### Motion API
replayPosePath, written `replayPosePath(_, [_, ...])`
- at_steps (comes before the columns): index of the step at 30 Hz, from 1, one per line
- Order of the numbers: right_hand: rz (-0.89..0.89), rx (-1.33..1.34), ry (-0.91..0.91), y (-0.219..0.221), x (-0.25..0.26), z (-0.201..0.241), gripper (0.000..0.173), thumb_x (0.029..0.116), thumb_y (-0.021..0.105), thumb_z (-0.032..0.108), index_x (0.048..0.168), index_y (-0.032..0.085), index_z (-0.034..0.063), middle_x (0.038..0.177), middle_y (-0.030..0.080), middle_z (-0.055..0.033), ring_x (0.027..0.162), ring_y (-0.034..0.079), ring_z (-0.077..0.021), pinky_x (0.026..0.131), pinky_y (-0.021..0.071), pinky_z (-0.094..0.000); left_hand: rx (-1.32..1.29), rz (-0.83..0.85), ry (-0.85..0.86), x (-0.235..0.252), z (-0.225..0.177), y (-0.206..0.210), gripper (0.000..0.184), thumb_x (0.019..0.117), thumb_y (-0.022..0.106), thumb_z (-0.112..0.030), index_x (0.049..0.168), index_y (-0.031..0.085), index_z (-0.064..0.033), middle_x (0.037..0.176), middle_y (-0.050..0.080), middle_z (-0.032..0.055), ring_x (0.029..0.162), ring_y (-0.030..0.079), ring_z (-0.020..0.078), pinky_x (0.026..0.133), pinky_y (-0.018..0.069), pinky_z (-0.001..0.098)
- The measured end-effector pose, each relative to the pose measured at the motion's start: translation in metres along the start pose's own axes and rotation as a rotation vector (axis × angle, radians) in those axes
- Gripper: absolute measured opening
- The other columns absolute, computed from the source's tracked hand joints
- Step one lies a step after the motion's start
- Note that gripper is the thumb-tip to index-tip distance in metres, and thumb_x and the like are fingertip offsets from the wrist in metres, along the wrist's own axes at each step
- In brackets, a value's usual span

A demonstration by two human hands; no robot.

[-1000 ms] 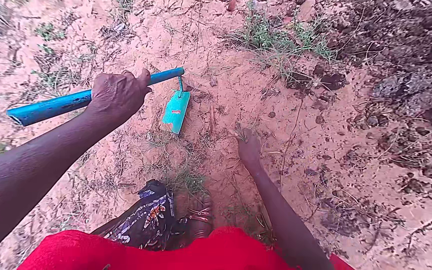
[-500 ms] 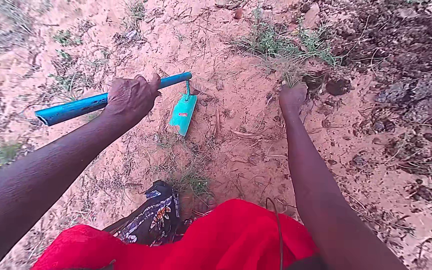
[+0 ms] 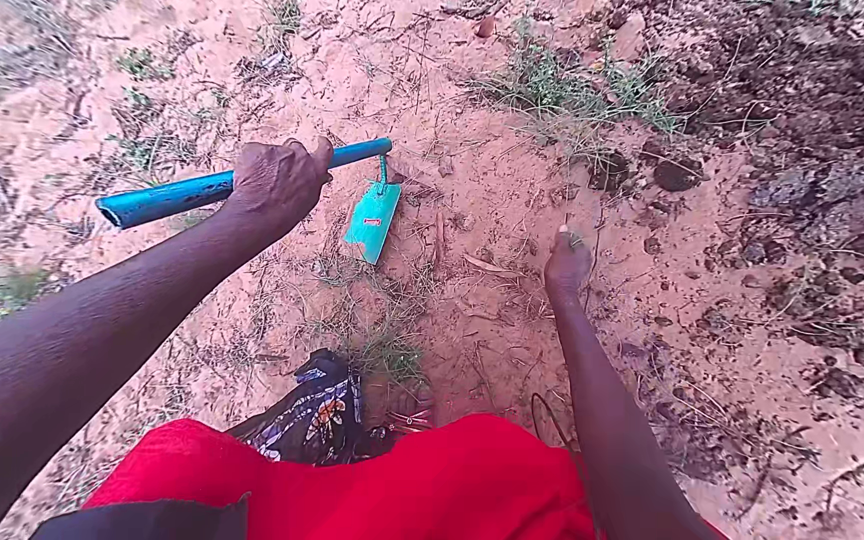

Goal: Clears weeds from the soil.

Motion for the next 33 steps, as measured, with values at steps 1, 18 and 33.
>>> replayPosePath(1, [-0.005,0.034,-0.001,-0.002,-0.018,-0.006,0.048,0.112,0.043,0.035,0.104,0.068,-0.0045,0.092,0.067,-0.0193,0.09,0.064,-0.0306,0.087,0.048,-0.0503,-0.016,0.013,-0.009,0.0,0.0,-0.001,0.038,0.1111,0.045,-0.032,0.136,0.05,-0.0045,0.094,0.062,0.0311,0.083,0.067,0.0528,0.067,0.0504,0.0623])
replayPosePath(18, [0.019,-0.557,-0.796,0.046,0.089,0.145,0.034,0.0961,0.051,-0.003,0.128,0.065,-0.003,0.136,0.06,-0.0301,0.134,0.051,-0.0498,0.114,0.0379,-0.0602,0.018,0.006,-0.02,0.005,0.006,0.004,0.039,0.1104,0.045,-0.037,0.137,0.05,-0.0083,0.09,0.063,0.0266,0.076,0.067,0.0474,0.061,0.0513,0.0572])
replayPosePath(33, [0.086,0.467,-0.036,0.019,0.01,0.035,0.036,0.1106,0.048,0.021,0.135,0.051,-0.0046,0.11,0.059,-0.0173,0.094,0.058,-0.0217,0.087,0.05,-0.0417,-0.065,-0.009,0.007,0.0,0.002,-0.002,0.039,0.1111,0.045,-0.03,0.138,0.052,-0.0025,0.096,0.064,0.0311,0.084,0.067,0.0517,0.066,0.0505,0.0609])
Point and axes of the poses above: each hand's wrist, its own x-axis towards the middle knuckle, its own y-axis out of the palm, z = x × y, the point moved 7 cm from there along x, towards the middle knuckle
